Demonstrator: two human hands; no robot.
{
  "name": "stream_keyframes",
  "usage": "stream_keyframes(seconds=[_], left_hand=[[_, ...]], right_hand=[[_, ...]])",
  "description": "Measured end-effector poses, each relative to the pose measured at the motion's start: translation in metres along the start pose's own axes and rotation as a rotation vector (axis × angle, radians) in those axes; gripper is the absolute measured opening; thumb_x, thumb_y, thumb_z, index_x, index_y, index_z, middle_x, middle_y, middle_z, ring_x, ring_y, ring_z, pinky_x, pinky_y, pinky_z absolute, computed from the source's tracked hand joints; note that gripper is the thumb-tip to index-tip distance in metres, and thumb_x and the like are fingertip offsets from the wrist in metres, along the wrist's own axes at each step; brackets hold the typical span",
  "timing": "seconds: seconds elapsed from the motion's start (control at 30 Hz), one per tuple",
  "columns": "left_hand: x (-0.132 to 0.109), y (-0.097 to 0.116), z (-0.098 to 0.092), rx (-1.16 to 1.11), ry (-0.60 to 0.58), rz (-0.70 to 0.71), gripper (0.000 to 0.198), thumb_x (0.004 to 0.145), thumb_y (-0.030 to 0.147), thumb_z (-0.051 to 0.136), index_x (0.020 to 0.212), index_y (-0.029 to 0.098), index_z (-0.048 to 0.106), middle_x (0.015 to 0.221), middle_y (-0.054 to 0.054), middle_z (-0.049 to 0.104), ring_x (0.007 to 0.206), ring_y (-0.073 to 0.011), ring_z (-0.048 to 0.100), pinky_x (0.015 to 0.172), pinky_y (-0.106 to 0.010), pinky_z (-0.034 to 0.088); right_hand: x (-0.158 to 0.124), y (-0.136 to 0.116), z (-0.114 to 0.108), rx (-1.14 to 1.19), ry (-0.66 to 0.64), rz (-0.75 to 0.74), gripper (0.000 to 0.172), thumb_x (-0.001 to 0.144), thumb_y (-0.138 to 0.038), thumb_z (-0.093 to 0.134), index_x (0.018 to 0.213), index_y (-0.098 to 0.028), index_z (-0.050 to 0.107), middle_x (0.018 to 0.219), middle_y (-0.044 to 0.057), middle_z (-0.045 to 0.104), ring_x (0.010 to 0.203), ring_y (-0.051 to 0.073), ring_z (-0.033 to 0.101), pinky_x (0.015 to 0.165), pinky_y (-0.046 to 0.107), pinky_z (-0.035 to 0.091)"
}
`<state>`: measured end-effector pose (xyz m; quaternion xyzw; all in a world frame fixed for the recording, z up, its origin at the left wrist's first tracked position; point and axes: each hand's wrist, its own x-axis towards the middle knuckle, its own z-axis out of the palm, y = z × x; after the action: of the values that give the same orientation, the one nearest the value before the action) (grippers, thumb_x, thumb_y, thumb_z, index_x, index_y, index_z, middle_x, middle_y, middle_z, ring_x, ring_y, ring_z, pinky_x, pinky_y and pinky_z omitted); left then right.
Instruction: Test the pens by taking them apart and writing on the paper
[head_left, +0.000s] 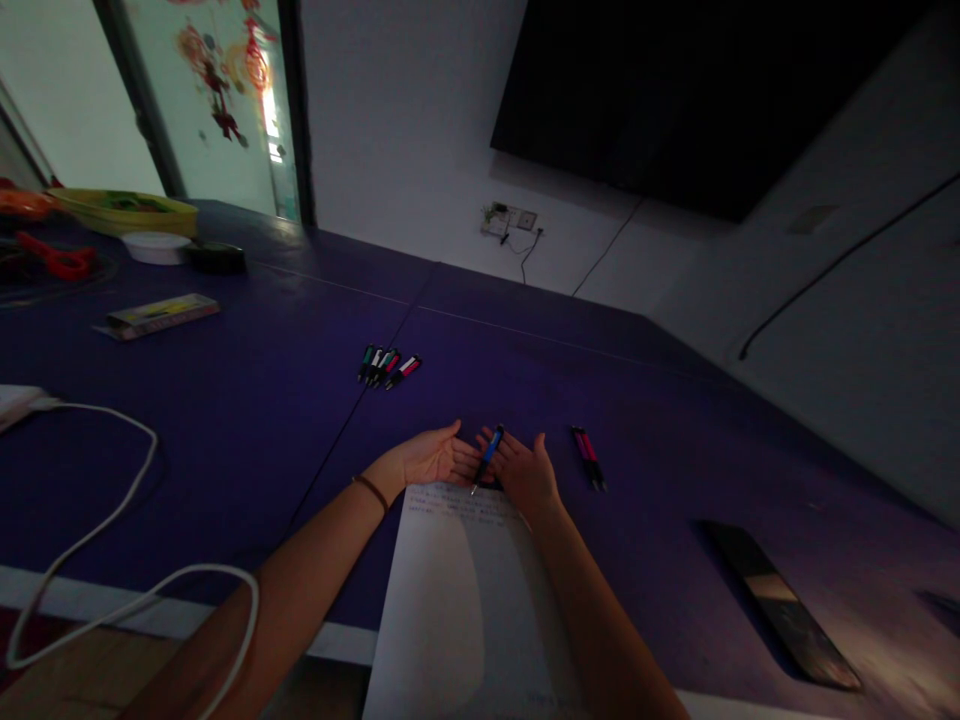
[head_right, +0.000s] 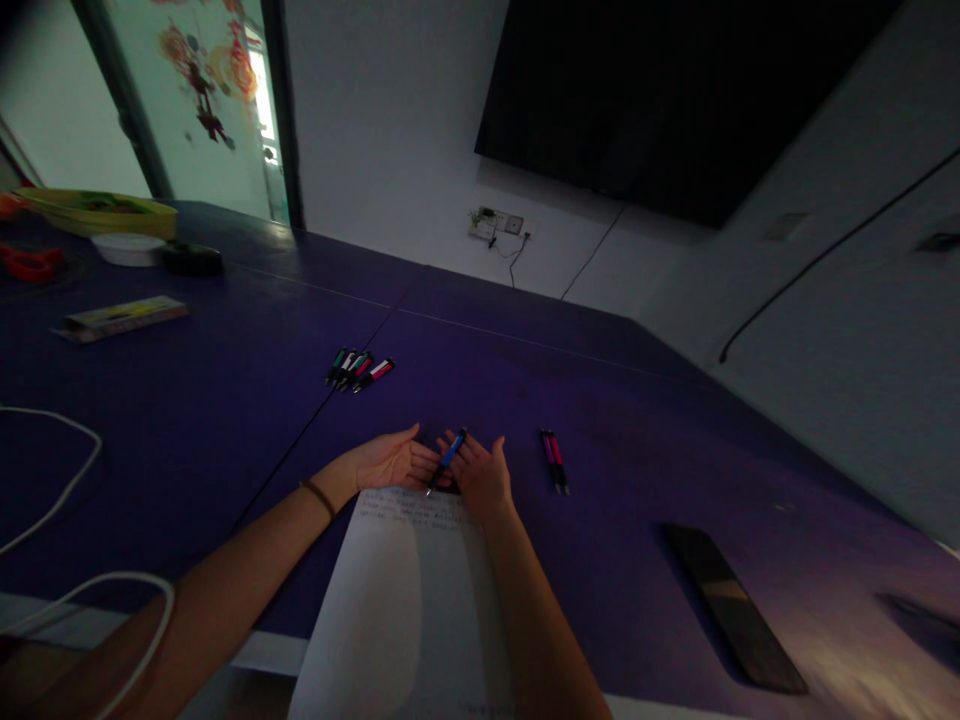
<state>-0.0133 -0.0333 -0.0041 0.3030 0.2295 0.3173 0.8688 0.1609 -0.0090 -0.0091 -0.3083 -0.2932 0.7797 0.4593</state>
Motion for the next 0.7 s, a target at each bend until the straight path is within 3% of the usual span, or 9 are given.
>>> stream_keyframes(seconds=[0.33, 0.57, 0.7], left_hand=[[-0.0023, 0.0016, 0.0050, 0.000, 0.045, -0.005, 0.074, 0.081, 0.054, 0.010, 0.083, -0.001, 0.059, 0.076, -0.018, 0.062, 0.078, -0.0215, 0.057, 0.075, -0.033, 0.039], [-0.0011, -0.0007, 0.0051, 0.006, 0.085, -0.020, 0.066, 0.083, 0.050, 0.014, 0.084, 0.001, 0.059, 0.080, -0.017, 0.062, 0.080, -0.0199, 0.057, 0.077, -0.032, 0.039], [-0.0008, -0.0012, 0.0043, 0.005, 0.079, -0.014, 0.064, 0.083, 0.049, 0.016, 0.083, 0.002, 0.059, 0.082, -0.017, 0.063, 0.081, -0.0204, 0.057, 0.077, -0.033, 0.039]], right_hand=[[-0.0012, -0.0030, -0.0029, -0.002, -0.074, 0.002, 0.062, 0.076, -0.062, 0.014, 0.097, -0.021, 0.056, 0.117, 0.006, 0.051, 0.112, 0.022, 0.042, 0.093, 0.043, 0.033], [-0.0029, -0.0023, -0.0023, -0.031, -0.122, 0.002, 0.049, 0.081, -0.051, 0.018, 0.098, -0.023, 0.055, 0.119, 0.004, 0.049, 0.112, 0.020, 0.042, 0.093, 0.043, 0.033], [-0.0061, -0.0036, 0.0005, -0.008, -0.137, 0.002, 0.048, 0.081, -0.048, 0.020, 0.099, -0.018, 0.054, 0.118, 0.008, 0.050, 0.112, 0.020, 0.042, 0.095, 0.041, 0.031]])
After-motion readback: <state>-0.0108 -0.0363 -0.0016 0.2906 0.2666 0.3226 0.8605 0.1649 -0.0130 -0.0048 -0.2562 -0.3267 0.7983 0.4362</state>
